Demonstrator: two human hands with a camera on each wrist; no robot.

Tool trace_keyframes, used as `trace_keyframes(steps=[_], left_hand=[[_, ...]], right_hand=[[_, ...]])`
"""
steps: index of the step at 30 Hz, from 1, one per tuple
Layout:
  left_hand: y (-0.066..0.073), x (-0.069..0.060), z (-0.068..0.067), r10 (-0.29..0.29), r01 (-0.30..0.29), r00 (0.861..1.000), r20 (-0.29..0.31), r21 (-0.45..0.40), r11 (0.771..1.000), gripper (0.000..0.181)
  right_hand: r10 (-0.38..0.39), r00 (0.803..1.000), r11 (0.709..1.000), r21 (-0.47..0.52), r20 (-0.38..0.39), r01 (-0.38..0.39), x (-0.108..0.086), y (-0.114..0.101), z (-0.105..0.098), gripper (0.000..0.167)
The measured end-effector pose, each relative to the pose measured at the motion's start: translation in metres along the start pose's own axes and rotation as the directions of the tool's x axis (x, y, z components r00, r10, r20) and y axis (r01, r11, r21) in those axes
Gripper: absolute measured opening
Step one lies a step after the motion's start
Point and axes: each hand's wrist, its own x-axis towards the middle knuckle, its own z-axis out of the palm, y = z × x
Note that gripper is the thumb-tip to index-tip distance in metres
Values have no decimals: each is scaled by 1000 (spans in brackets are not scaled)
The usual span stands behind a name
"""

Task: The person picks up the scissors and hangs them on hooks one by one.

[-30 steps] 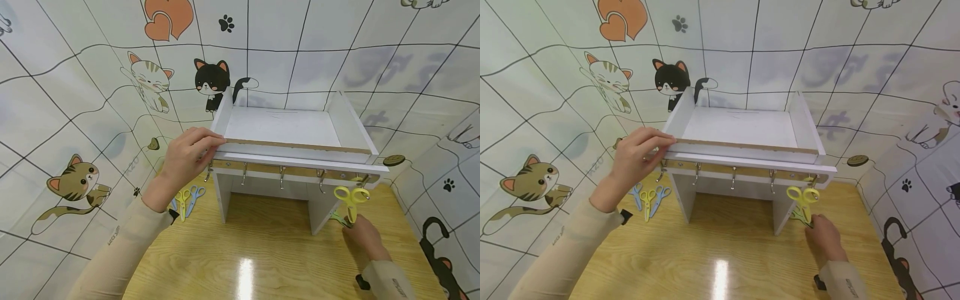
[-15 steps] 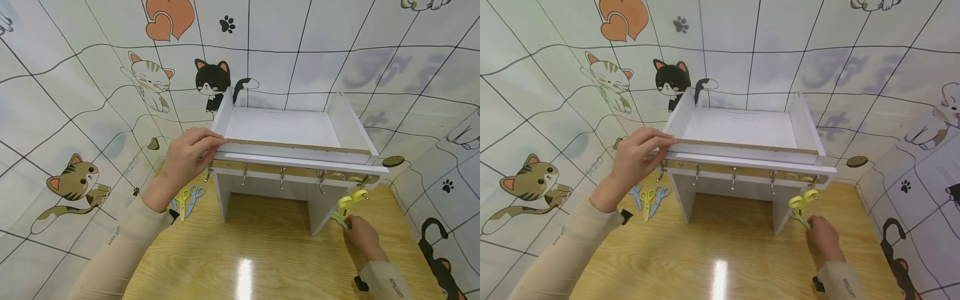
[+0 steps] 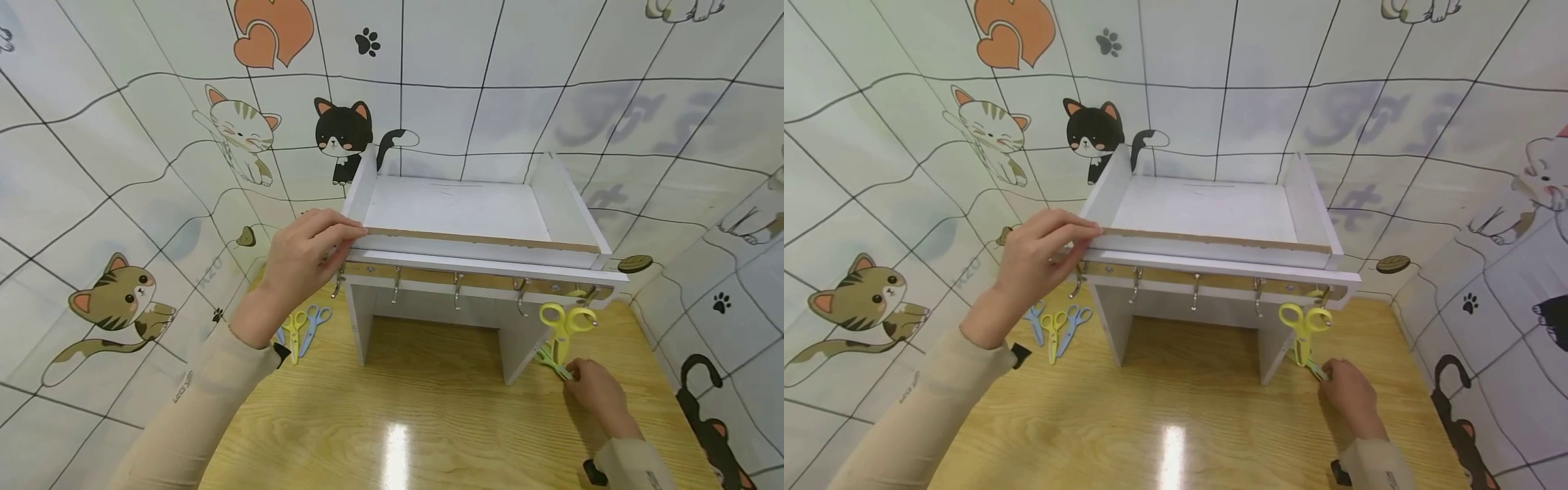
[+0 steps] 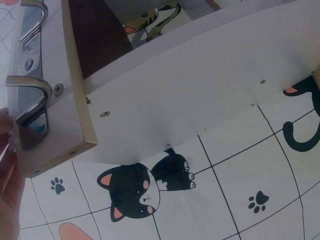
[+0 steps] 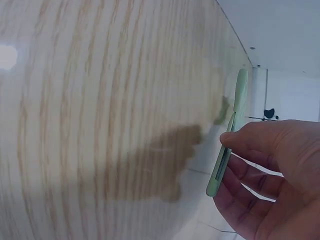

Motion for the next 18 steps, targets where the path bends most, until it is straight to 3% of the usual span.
trace_keyframes(steps=[10, 18], left_hand=[[-1, -2, 0, -9, 9, 1000, 0, 2, 1000, 21], [-1, -2, 1, -15, 15, 1000, -1, 0, 1000, 21]], right_hand=[[39, 999, 999, 5, -3, -39, -20, -3, -33, 36], [20, 997, 1000, 13, -78, -19, -41, -11, -64, 35]])
